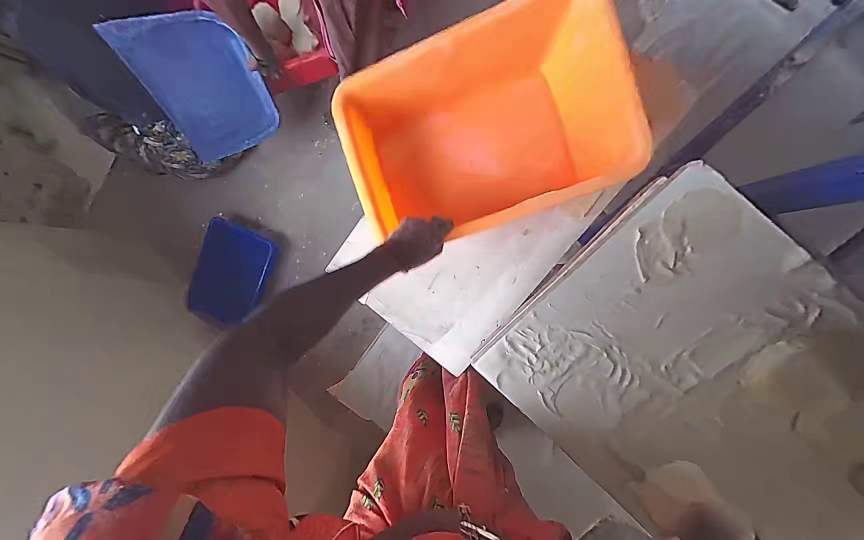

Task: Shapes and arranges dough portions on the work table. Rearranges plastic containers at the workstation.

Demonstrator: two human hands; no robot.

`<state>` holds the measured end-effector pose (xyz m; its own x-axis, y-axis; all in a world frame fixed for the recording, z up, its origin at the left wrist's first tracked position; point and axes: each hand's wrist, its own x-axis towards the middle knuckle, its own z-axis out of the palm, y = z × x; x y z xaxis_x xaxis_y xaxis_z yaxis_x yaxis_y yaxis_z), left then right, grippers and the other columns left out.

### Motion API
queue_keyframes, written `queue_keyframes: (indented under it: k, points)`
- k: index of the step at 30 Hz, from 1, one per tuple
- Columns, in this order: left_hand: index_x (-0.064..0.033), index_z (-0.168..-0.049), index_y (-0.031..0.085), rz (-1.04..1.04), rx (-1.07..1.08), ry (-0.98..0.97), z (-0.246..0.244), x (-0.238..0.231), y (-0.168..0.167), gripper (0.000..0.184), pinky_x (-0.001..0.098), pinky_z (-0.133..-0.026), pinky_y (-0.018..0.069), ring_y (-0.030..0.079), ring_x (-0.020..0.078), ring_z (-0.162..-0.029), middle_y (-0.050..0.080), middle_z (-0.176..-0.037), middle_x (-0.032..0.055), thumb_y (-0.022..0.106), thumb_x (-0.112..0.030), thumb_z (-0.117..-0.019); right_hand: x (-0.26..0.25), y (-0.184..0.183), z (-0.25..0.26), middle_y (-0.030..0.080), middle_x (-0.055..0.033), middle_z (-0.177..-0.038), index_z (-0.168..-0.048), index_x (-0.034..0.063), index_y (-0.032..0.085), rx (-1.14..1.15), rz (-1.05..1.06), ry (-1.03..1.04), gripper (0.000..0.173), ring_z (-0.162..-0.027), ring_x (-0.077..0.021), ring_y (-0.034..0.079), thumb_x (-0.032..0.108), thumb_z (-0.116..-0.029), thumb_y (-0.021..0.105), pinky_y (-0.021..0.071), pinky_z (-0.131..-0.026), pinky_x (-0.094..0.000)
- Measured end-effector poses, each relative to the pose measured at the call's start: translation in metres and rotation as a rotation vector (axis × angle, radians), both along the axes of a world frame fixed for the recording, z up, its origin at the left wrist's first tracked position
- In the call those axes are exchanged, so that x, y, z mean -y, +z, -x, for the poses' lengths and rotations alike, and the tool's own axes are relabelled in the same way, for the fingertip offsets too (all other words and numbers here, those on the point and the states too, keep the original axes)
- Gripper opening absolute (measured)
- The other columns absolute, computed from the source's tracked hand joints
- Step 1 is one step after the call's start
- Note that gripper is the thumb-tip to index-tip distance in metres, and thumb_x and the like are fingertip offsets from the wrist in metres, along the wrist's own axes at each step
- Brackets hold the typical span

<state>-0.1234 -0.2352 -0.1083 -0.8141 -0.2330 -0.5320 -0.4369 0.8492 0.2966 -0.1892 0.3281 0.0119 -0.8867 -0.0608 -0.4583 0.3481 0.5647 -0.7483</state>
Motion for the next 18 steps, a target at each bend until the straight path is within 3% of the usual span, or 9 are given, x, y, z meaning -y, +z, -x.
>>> queue_keyframes:
  k: [4, 6, 8, 10, 11, 15, 18]
  points:
    - [-0.0045, -0.133, 0.061, -0.112, -0.001, 0.234, -0.037, -0.074, 0.006, 0.035, 0.0644, -0.087, 0.0535, 0.068, 0.0424, -0.108, 0.067, -0.125, 0.0216, 0.055, -0.020, -0.1020, -0.009, 0.008, 0.010, 0.074, 0.0002, -0.099, -0.117, -0.0003, 0.060, -0.081, 0.065, 0.081, 0.025, -0.090, -0.0106, 0.074, 0.017, -0.0991, 0.064, 0.0645, -0.079, -0.0332]
    - [-0.0034, -0.127, 0.063, -0.122, -0.024, 0.319, -0.046, -0.107, 0.007, 0.032, 0.0632, -0.085, 0.0543, 0.069, 0.0413, -0.106, 0.068, -0.119, 0.0216, 0.057, -0.021, -0.1007, 0.004, 0.034, 0.010, 0.072, -0.0005, -0.098, -0.115, -0.0013, 0.060, -0.052, -0.013, 0.001, 0.024, -0.090, -0.0092, 0.073, 0.014, -0.0977, 0.064, 0.0633, -0.081, -0.0321]
    - [-0.0038, -0.132, 0.061, -0.142, 0.015, 0.367, -0.047, -0.135, 0.018, 0.035, 0.0636, -0.088, 0.0530, 0.068, 0.0424, -0.109, 0.067, -0.124, 0.0230, 0.056, -0.023, -0.1024, 0.020, 0.068, 0.012, 0.068, -0.0016, -0.097, -0.117, -0.0014, 0.058, 0.070, -0.117, -0.136, 0.021, -0.089, -0.0077, 0.069, 0.009, -0.0991, 0.062, 0.0591, -0.087, -0.0317]
    - [-0.0046, -0.136, 0.059, -0.145, 0.040, 0.390, -0.050, -0.160, 0.023, 0.039, 0.0630, -0.092, 0.0523, 0.066, 0.0428, -0.114, 0.064, -0.129, 0.0231, 0.056, -0.023, -0.1021, -0.030, 0.059, 0.013, 0.071, -0.0047, -0.095, -0.119, -0.0052, 0.059, -0.077, 0.012, 0.022, 0.030, -0.084, -0.0090, 0.072, 0.014, -0.0965, 0.063, 0.0632, -0.078, -0.0314]
    - [-0.0045, -0.138, 0.057, -0.147, 0.058, 0.397, -0.050, -0.170, 0.026, 0.041, 0.0630, -0.094, 0.0515, 0.064, 0.0432, -0.117, 0.062, -0.133, 0.0234, 0.058, -0.022, -0.1012, -0.049, 0.057, 0.013, 0.071, -0.0017, -0.092, -0.117, -0.0044, 0.060, -0.135, 0.034, 0.073, 0.030, -0.080, -0.0058, 0.072, 0.016, -0.0954, 0.065, 0.0636, -0.075, -0.0280]
    - [-0.0017, -0.144, 0.052, -0.175, 0.080, 0.387, -0.054, -0.197, 0.030, 0.056, 0.0646, -0.100, 0.0489, 0.057, 0.0457, -0.127, 0.055, -0.142, 0.0268, 0.070, -0.014, -0.0927, -0.108, 0.064, 0.014, 0.068, 0.0009, -0.087, -0.110, -0.0024, 0.062, -0.165, 0.014, 0.055, 0.024, -0.075, -0.0023, 0.068, 0.015, -0.0939, 0.067, 0.0612, -0.070, -0.0252]
    - [-0.0028, -0.157, 0.037, -0.330, 0.013, 0.306, -0.061, -0.189, 0.018, 0.083, 0.0618, -0.113, 0.0388, 0.048, 0.0481, -0.135, 0.050, -0.144, 0.0329, 0.079, -0.008, -0.0858, -0.151, 0.063, 0.013, 0.069, 0.0018, -0.085, -0.108, -0.0013, 0.063, -0.195, 0.040, 0.064, 0.024, -0.073, -0.0026, 0.069, 0.017, -0.0922, 0.067, 0.0617, -0.069, -0.0253]
